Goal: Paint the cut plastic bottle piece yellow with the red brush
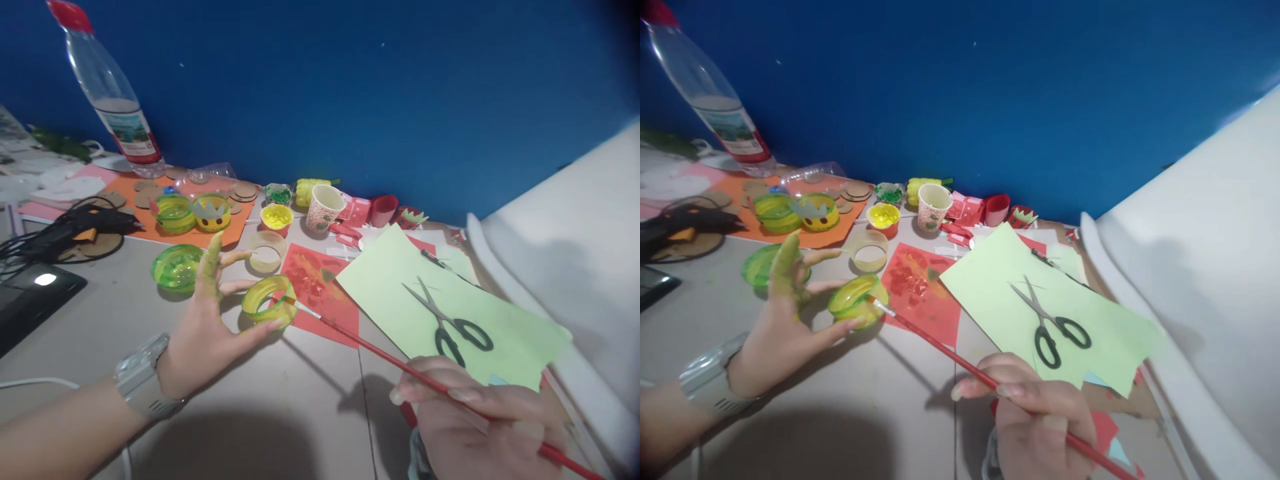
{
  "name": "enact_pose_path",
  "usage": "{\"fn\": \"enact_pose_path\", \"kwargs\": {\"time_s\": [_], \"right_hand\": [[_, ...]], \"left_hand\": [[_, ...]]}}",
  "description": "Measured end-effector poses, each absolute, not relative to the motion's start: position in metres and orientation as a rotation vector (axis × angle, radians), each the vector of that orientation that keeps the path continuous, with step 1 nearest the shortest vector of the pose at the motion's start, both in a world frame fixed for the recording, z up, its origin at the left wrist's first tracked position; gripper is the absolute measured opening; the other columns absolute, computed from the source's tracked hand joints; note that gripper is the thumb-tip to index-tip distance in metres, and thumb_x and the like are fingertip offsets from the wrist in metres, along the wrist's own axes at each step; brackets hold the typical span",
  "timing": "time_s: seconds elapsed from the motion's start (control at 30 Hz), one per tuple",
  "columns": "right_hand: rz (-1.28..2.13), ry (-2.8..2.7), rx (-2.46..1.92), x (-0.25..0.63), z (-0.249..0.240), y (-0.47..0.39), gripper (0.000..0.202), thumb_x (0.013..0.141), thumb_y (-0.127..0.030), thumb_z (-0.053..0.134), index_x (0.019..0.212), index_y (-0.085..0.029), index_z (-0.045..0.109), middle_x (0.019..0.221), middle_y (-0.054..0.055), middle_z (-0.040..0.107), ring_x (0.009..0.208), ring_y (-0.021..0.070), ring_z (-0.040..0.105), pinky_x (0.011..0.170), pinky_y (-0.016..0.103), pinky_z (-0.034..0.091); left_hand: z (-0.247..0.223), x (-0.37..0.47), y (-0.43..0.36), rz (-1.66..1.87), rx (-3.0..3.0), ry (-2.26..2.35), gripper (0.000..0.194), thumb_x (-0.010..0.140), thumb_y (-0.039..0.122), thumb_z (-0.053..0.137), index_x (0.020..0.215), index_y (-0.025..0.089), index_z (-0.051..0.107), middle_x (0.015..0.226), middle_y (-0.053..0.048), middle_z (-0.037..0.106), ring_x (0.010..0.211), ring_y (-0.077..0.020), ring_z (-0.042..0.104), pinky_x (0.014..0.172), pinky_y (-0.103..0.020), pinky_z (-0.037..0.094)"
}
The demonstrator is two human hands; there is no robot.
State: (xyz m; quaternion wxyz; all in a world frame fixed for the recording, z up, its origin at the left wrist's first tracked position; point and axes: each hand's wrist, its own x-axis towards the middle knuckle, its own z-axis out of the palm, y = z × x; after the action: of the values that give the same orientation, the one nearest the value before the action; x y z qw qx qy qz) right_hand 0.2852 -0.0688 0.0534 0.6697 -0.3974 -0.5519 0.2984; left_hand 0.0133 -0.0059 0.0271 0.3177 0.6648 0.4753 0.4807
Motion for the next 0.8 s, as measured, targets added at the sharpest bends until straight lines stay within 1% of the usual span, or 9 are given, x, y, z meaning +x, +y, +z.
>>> {"fn": "enact_pose_path", "kwargs": {"time_s": [0.13,0.27,0.43,0.53,0.67,0.7,0.8], "right_hand": [[0.693,-1.267,-0.872,0.2860,0.0529,-0.0692,0.022,0.096,-0.040,0.057,0.092,-0.033,0.077,0.061,0.002,0.076,0.044,0.0248,0.067,0.050,0.042,0.055],[0.631,-1.291,-0.868,0.2817,0.0582,-0.0648,0.022,0.096,-0.039,0.058,0.090,-0.033,0.078,0.061,-0.002,0.076,0.042,0.0236,0.067,0.048,0.040,0.054],[0.631,-1.315,-0.837,0.2774,0.0616,-0.0607,0.022,0.097,-0.039,0.057,0.091,-0.033,0.077,0.064,-0.004,0.077,0.042,0.0217,0.066,0.047,0.040,0.054],[0.628,-1.319,-0.850,0.2783,0.0609,-0.0623,0.023,0.097,-0.039,0.056,0.091,-0.033,0.077,0.065,-0.005,0.077,0.042,0.0213,0.066,0.047,0.040,0.055],[0.633,-1.352,-0.826,0.2813,0.0596,-0.0647,0.025,0.099,-0.037,0.053,0.095,-0.033,0.077,0.070,-0.003,0.079,0.045,0.0218,0.067,0.049,0.042,0.057],[0.632,-1.359,-0.827,0.2819,0.0595,-0.0649,0.024,0.099,-0.037,0.053,0.095,-0.033,0.077,0.070,-0.003,0.079,0.045,0.0222,0.067,0.050,0.042,0.057],[0.636,-1.377,-0.827,0.2827,0.0605,-0.0645,0.023,0.098,-0.037,0.054,0.096,-0.032,0.077,0.067,-0.002,0.078,0.045,0.0230,0.067,0.048,0.042,0.056]], "left_hand": [[0.0275,0.0137,-0.0060,1.252,1.755,1.264,0.113,0.077,0.029,0.081,0.156,0.046,0.002,0.144,-0.010,0.044,0.103,-0.0185,0.072,0.089,-0.037,0.063],[0.0280,0.0130,-0.0058,1.250,1.766,1.258,0.115,0.076,0.029,0.082,0.156,0.045,0.002,0.143,-0.011,0.043,0.103,-0.0189,0.071,0.087,-0.037,0.063],[0.0278,0.0134,-0.0034,1.290,1.800,1.209,0.111,0.077,0.025,0.080,0.157,0.044,0.005,0.142,-0.010,0.044,0.119,-0.0214,0.063,0.096,-0.040,0.060],[0.0270,0.0144,-0.0019,1.282,1.791,1.221,0.111,0.077,0.025,0.080,0.156,0.044,0.005,0.143,-0.011,0.043,0.118,-0.0222,0.063,0.096,-0.042,0.061],[0.0268,0.0148,-0.0019,1.318,1.822,1.205,0.109,0.076,0.027,0.081,0.156,0.044,0.010,0.141,-0.010,0.044,0.129,-0.0267,0.055,0.096,-0.045,0.061],[0.0271,0.0146,-0.0021,1.320,1.824,1.199,0.108,0.076,0.027,0.081,0.156,0.044,0.010,0.141,-0.010,0.044,0.128,-0.0265,0.056,0.096,-0.045,0.061],[0.0278,0.0140,-0.0027,1.301,1.809,1.209,0.111,0.076,0.025,0.081,0.156,0.045,0.008,0.141,-0.010,0.044,0.116,-0.0226,0.064,0.093,-0.043,0.062]]}}
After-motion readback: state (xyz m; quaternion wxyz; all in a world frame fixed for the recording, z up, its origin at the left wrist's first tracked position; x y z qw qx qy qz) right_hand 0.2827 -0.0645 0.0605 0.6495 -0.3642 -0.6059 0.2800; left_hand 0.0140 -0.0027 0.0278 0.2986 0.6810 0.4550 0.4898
